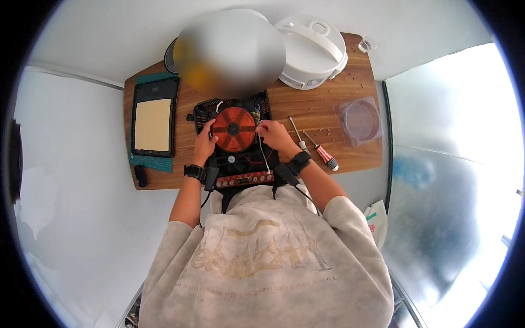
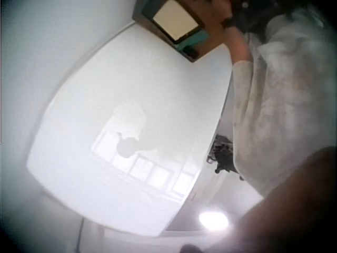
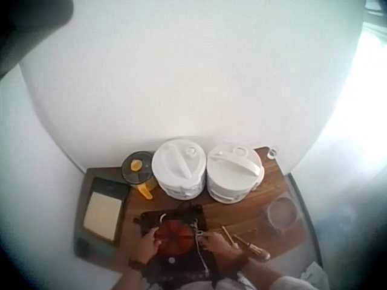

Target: The person solders wires to a circuit board using a soldering iron and solder. They then use a screwdriver to tighten screws on a red fan attached to the board.

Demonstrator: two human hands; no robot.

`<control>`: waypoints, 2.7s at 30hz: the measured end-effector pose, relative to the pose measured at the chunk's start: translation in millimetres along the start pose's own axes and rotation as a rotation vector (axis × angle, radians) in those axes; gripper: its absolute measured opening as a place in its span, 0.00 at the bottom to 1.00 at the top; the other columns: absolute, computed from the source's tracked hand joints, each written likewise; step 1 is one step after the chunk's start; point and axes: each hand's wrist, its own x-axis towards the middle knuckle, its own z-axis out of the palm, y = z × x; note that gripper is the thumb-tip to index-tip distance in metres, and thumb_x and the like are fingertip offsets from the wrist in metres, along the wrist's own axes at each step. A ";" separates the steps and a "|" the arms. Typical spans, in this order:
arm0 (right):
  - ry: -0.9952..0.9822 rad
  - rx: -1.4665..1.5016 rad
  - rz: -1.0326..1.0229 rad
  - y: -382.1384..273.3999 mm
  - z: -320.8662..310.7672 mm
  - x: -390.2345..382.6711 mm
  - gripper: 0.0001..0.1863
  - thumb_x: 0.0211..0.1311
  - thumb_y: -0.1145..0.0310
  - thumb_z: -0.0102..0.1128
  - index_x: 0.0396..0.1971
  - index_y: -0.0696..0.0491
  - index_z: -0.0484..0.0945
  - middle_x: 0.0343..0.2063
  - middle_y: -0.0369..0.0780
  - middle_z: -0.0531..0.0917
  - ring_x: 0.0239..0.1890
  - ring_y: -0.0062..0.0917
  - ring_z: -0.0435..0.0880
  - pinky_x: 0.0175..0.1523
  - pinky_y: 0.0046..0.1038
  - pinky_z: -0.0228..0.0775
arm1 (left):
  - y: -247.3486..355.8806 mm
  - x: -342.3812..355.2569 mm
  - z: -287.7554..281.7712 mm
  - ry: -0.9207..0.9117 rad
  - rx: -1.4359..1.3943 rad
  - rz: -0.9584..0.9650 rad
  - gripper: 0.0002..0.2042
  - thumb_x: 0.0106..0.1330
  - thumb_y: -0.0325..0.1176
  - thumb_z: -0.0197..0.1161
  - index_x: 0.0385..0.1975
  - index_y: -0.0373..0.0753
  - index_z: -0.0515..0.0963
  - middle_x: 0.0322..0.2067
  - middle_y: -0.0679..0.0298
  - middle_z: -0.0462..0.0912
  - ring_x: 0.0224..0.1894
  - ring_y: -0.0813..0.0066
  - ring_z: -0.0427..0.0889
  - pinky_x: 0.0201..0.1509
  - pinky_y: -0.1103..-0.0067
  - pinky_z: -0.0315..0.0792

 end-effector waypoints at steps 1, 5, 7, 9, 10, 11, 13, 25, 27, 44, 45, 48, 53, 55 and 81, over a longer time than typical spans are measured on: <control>0.009 -0.093 -0.041 1.7 4.3 4.9 0.08 0.64 0.69 0.59 0.36 0.58 0.81 0.30 0.46 0.84 0.34 0.41 0.85 0.41 0.37 0.77 | -2.1 -0.3 0.6 0.004 -0.003 -0.005 0.33 0.60 0.22 0.66 0.66 0.52 0.65 0.56 0.46 0.77 0.55 0.47 0.79 0.53 0.62 0.74; 0.135 -0.302 -0.241 6.2 16.9 18.3 0.08 0.64 0.68 0.58 0.35 0.57 0.79 0.29 0.48 0.84 0.36 0.43 0.84 0.41 0.40 0.75 | -4.1 0.8 -0.4 0.008 0.004 -0.031 0.34 0.60 0.23 0.67 0.66 0.57 0.65 0.53 0.45 0.78 0.46 0.50 0.83 0.48 0.64 0.75; 0.166 -0.287 -0.261 8.1 20.7 21.8 0.07 0.63 0.68 0.58 0.34 0.57 0.79 0.31 0.50 0.84 0.37 0.49 0.82 0.42 0.43 0.73 | -8.4 0.7 -0.1 0.023 -0.009 0.002 0.34 0.61 0.23 0.67 0.66 0.58 0.65 0.52 0.45 0.79 0.42 0.52 0.84 0.46 0.65 0.75; 0.176 -0.281 -0.226 9.4 22.1 21.7 0.07 0.63 0.69 0.58 0.33 0.57 0.78 0.30 0.50 0.83 0.37 0.48 0.82 0.42 0.43 0.73 | -9.5 -0.6 -0.4 0.010 -0.007 -0.034 0.34 0.61 0.23 0.67 0.66 0.58 0.66 0.52 0.45 0.79 0.42 0.53 0.84 0.46 0.65 0.75; 0.181 -0.279 -0.208 8.6 22.5 21.4 0.07 0.63 0.69 0.58 0.33 0.57 0.78 0.30 0.50 0.83 0.37 0.48 0.83 0.42 0.43 0.73 | -8.6 -1.0 -1.1 0.003 -0.007 -0.052 0.34 0.60 0.23 0.67 0.66 0.58 0.66 0.52 0.46 0.79 0.41 0.54 0.84 0.46 0.66 0.75; 0.182 -0.307 -0.209 9.5 23.3 21.7 0.07 0.63 0.69 0.58 0.33 0.57 0.78 0.30 0.49 0.84 0.36 0.46 0.83 0.41 0.42 0.74 | -7.6 -1.3 -1.6 -0.005 -0.010 -0.050 0.34 0.60 0.23 0.67 0.66 0.58 0.66 0.53 0.46 0.79 0.41 0.54 0.84 0.46 0.66 0.75; 0.185 -0.362 -0.214 9.8 24.6 22.3 0.06 0.63 0.70 0.58 0.33 0.57 0.79 0.30 0.48 0.84 0.34 0.44 0.84 0.40 0.40 0.74 | -8.3 -1.2 -2.4 -0.017 -0.015 -0.044 0.34 0.60 0.22 0.67 0.66 0.58 0.67 0.53 0.46 0.79 0.41 0.55 0.84 0.46 0.67 0.75; 0.110 -0.145 -0.077 8.8 21.1 26.2 0.06 0.60 0.70 0.62 0.33 0.57 0.82 0.32 0.50 0.83 0.37 0.46 0.83 0.44 0.41 0.74 | 2.6 0.5 -6.7 0.012 -0.047 -0.083 0.32 0.60 0.26 0.67 0.65 0.59 0.68 0.47 0.49 0.82 0.49 0.46 0.81 0.47 0.60 0.75; 0.124 -0.139 -0.076 13.0 23.0 25.2 0.06 0.60 0.71 0.62 0.32 0.57 0.83 0.33 0.51 0.83 0.38 0.47 0.83 0.44 0.42 0.74 | 4.0 0.4 -7.4 -0.010 -0.010 -0.108 0.32 0.61 0.28 0.67 0.65 0.60 0.68 0.46 0.49 0.83 0.48 0.46 0.81 0.46 0.60 0.75; 0.100 -0.215 -0.097 13.4 17.3 26.4 0.08 0.64 0.71 0.62 0.37 0.60 0.84 0.31 0.45 0.83 0.29 0.29 0.87 0.33 0.29 0.79 | -4.3 -0.4 -3.0 -0.011 -0.001 -0.123 0.31 0.63 0.31 0.66 0.65 0.65 0.68 0.50 0.53 0.82 0.49 0.46 0.81 0.46 0.61 0.76; 0.100 -0.228 -0.099 10.7 16.7 25.8 0.08 0.64 0.70 0.63 0.37 0.59 0.84 0.31 0.44 0.83 0.29 0.29 0.87 0.33 0.29 0.78 | -3.6 -0.6 -3.2 -0.008 0.000 -0.125 0.31 0.62 0.31 0.66 0.65 0.65 0.68 0.50 0.53 0.82 0.49 0.46 0.80 0.46 0.61 0.76; 0.167 -0.289 -0.147 -7.3 10.6 18.8 0.07 0.60 0.70 0.64 0.35 0.56 0.86 0.31 0.47 0.84 0.31 0.38 0.85 0.38 0.35 0.77 | -0.8 -2.0 -4.2 -0.007 -0.010 -0.138 0.31 0.62 0.31 0.66 0.66 0.65 0.68 0.51 0.54 0.82 0.50 0.47 0.80 0.47 0.61 0.76; 0.145 -0.233 -0.114 -30.9 -4.8 33.2 0.06 0.57 0.71 0.66 0.34 0.55 0.86 0.29 0.46 0.86 0.32 0.37 0.87 0.41 0.34 0.78 | -6.6 -3.0 -1.9 0.006 -0.046 -0.099 0.32 0.63 0.31 0.66 0.66 0.66 0.67 0.51 0.54 0.81 0.51 0.46 0.79 0.49 0.61 0.76; 0.159 -0.225 -0.146 -34.0 -8.8 48.4 0.06 0.55 0.72 0.66 0.33 0.55 0.86 0.28 0.45 0.87 0.32 0.34 0.88 0.42 0.32 0.79 | -7.5 -1.7 -2.1 0.012 -0.050 -0.075 0.32 0.63 0.31 0.66 0.66 0.66 0.67 0.51 0.55 0.81 0.51 0.45 0.79 0.49 0.61 0.75; -0.060 -0.184 0.029 -32.2 17.4 130.7 0.07 0.58 0.71 0.66 0.30 0.60 0.85 0.20 0.40 0.86 0.20 0.22 0.86 0.27 0.24 0.78 | -12.9 -1.2 -0.7 0.015 -0.083 -0.095 0.33 0.61 0.32 0.68 0.66 0.68 0.67 0.41 0.53 0.84 0.42 0.48 0.83 0.43 0.61 0.77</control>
